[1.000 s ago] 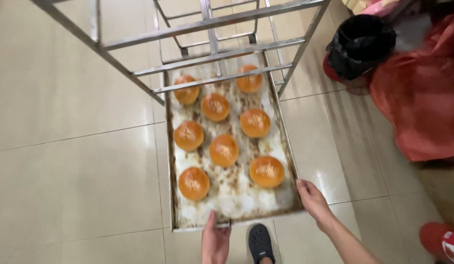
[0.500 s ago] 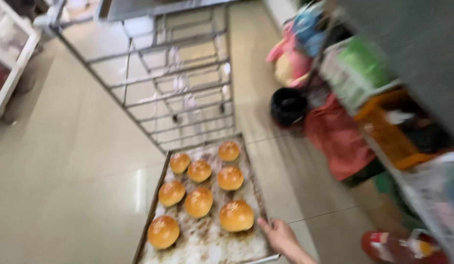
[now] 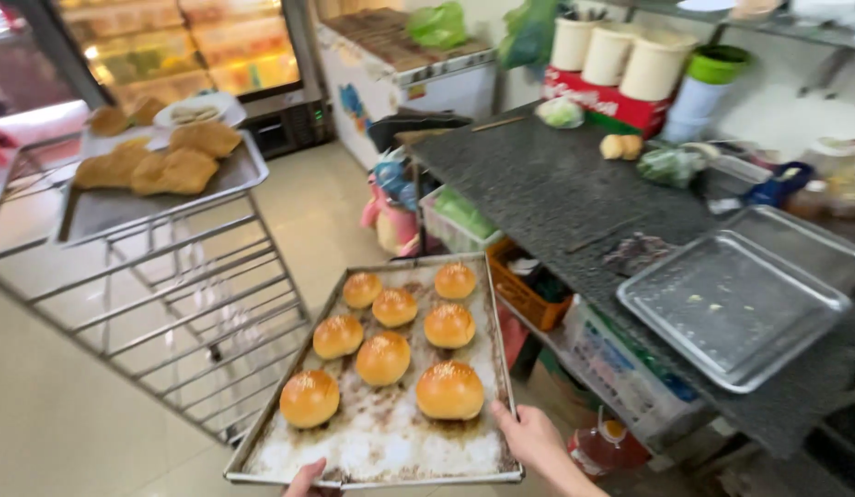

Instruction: Cutting burger buns with a knife and putting meat patties into a microwave.

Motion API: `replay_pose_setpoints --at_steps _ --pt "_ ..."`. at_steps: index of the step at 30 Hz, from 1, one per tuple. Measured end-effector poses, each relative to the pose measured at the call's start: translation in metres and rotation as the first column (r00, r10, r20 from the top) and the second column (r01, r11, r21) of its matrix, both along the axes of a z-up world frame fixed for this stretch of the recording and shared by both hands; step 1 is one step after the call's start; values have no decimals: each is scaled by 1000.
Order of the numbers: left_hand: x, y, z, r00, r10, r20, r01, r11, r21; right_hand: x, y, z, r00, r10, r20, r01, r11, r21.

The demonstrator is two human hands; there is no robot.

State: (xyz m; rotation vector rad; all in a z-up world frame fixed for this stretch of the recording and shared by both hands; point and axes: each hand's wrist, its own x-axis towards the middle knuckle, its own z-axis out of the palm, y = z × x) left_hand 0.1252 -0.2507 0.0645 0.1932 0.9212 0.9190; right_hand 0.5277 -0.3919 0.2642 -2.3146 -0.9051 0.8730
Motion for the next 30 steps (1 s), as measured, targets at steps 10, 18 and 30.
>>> replay_pose_setpoints --at_steps 10,18,30 --pt "186 159 181 984 -166 -56 175 937 303 108 82 40 948 -295 -118 312 933 180" --pt "305 350 162 957 -276 -87 290 906 310 187 219 27 857 -425 -291 490 847 205" --pt "417 525 210 960 -240 -146 277 898 343 322 386 31 689 -366 -625 592 782 196"
